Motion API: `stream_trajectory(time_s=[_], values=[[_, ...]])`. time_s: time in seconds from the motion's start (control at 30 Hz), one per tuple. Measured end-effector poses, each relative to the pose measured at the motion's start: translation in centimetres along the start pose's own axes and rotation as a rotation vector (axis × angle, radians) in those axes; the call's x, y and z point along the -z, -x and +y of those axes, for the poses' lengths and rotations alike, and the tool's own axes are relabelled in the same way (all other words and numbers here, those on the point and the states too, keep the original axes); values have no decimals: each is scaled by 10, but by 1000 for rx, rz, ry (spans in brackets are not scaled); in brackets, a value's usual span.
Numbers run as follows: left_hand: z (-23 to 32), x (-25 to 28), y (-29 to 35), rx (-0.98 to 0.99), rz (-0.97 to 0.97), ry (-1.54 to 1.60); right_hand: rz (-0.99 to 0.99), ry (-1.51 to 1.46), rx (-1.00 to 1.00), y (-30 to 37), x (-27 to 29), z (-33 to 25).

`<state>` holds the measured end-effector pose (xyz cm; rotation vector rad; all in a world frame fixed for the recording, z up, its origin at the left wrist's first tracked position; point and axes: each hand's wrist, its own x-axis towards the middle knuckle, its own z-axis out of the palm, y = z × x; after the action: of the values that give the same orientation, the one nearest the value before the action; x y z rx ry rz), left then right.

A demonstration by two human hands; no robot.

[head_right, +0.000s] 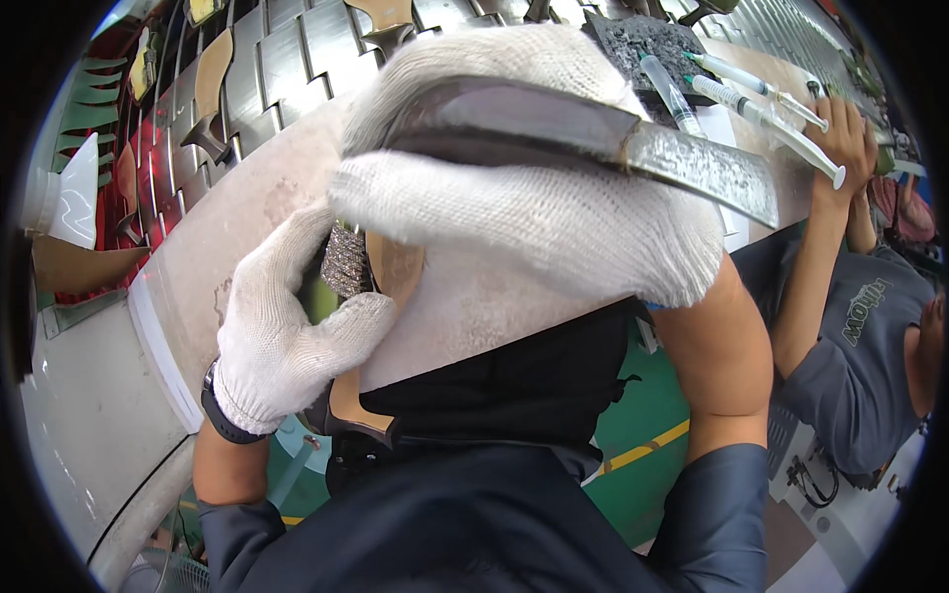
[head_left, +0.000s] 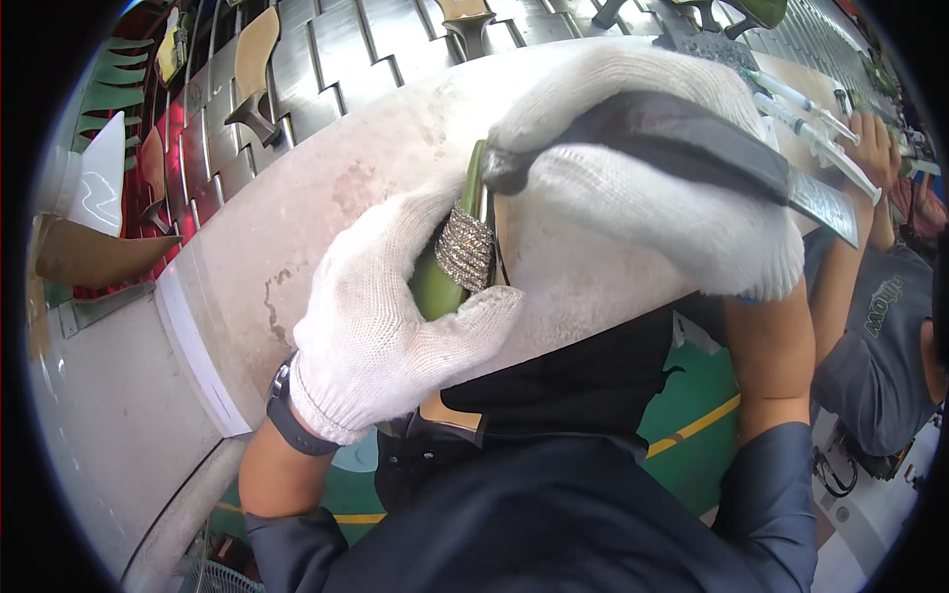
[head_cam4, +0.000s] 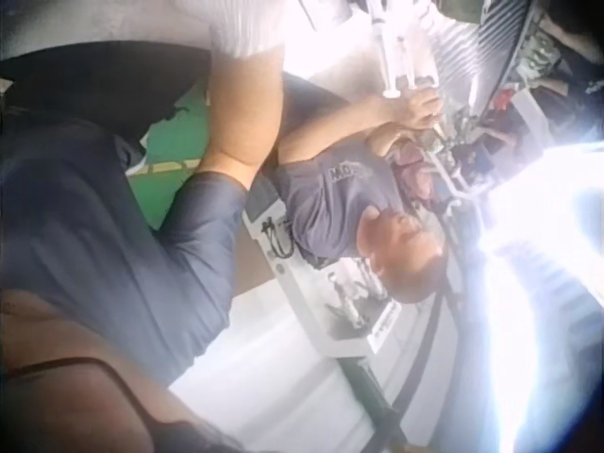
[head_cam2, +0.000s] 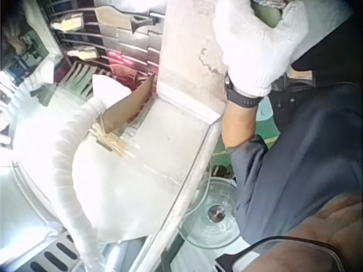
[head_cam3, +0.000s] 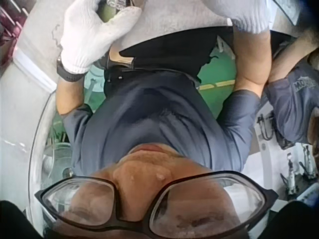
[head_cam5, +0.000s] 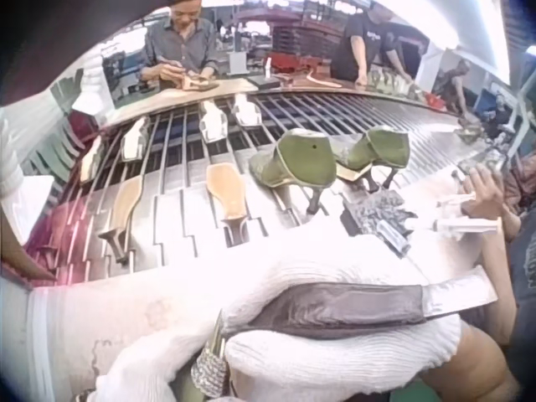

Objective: The person assembles high-heeled shoes by taking shoe lasts and soles from a conveyor belt, pressing each sole onto a shoe upper by hand, and securing it with a hammer before placing the shoe back onto the conveyor.

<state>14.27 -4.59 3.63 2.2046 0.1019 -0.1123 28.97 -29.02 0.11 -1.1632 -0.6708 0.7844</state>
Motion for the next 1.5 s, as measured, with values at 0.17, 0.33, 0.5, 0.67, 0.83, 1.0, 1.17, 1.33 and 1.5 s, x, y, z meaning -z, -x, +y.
stream_trajectory(time_s=[0.17, 0.33, 0.5, 0.67, 0.83, 1.0, 1.17, 1.33, 1.5], values=[[-1, -1, 2, -1, 48, 3, -260, 440, 168, -28, -14, -56], [-3, -2, 3, -67, 51, 115, -78, 571, 222, -22, -44, -38], [-37, -11, 5, -596, 249, -209, -56, 608, -64, 7, -68, -46], [-33, -5, 4, -697, 242, -354, 275, 207, -23, 40, -97, -14], [-19, -7, 13, -145, 145, 151, 309, 612, 218, 46, -105, 3], [-29, -13, 10, -336, 256, 107, 354, 560, 338, 48, -128, 10], [-37, -12, 8, -506, 348, -129, 319, 684, 403, 54, -154, 28], [-33, -12, 12, -333, 309, 108, 243, 599, 310, 62, -167, 30], [-53, -2, 31, -121, 176, 326, 196, 635, 452, 60, -146, 21]])
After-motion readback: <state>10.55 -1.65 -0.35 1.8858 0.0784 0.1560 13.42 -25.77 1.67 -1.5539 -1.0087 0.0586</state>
